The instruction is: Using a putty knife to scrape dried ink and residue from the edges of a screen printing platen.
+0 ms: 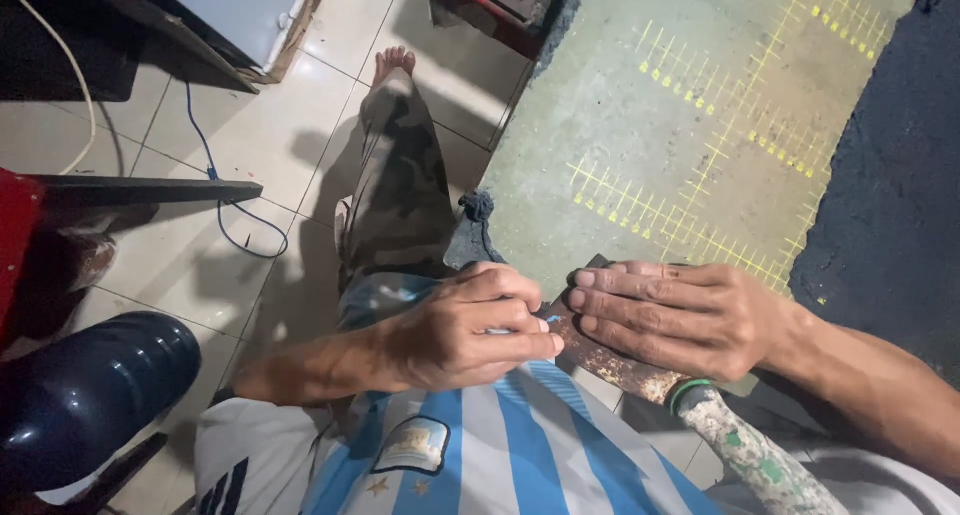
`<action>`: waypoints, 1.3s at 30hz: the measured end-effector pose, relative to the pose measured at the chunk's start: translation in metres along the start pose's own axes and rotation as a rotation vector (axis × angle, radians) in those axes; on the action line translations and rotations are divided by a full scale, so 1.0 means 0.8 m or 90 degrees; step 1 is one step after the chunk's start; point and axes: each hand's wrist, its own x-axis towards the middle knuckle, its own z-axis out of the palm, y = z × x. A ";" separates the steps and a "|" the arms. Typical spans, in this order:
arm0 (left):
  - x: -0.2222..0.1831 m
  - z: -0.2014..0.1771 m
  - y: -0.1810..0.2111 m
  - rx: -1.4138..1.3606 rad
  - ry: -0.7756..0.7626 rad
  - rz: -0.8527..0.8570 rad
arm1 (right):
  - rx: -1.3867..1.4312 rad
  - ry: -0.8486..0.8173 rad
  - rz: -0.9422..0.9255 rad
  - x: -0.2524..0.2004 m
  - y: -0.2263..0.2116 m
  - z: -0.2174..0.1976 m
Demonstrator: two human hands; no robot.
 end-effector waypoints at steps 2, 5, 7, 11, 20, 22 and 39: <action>0.001 -0.002 0.001 0.003 0.003 -0.002 | 0.000 -0.002 0.005 0.001 0.000 0.001; 0.004 0.000 0.004 -0.009 0.007 -0.003 | 0.018 -0.002 0.004 -0.008 -0.003 0.002; 0.010 -0.004 0.005 -0.022 0.007 0.009 | 0.022 -0.001 -0.004 -0.014 -0.003 -0.005; 0.015 -0.015 0.015 -0.036 -0.113 -0.078 | 0.068 -0.101 0.079 -0.013 -0.005 -0.015; 0.016 -0.013 0.015 -0.017 -0.111 -0.075 | 0.070 -0.103 0.085 -0.011 -0.004 -0.021; 0.022 -0.016 0.017 -0.007 -0.103 -0.067 | 0.066 -0.095 0.091 -0.010 -0.004 -0.021; 0.016 -0.032 0.000 0.158 0.070 0.006 | 0.029 0.008 0.032 0.002 0.009 -0.014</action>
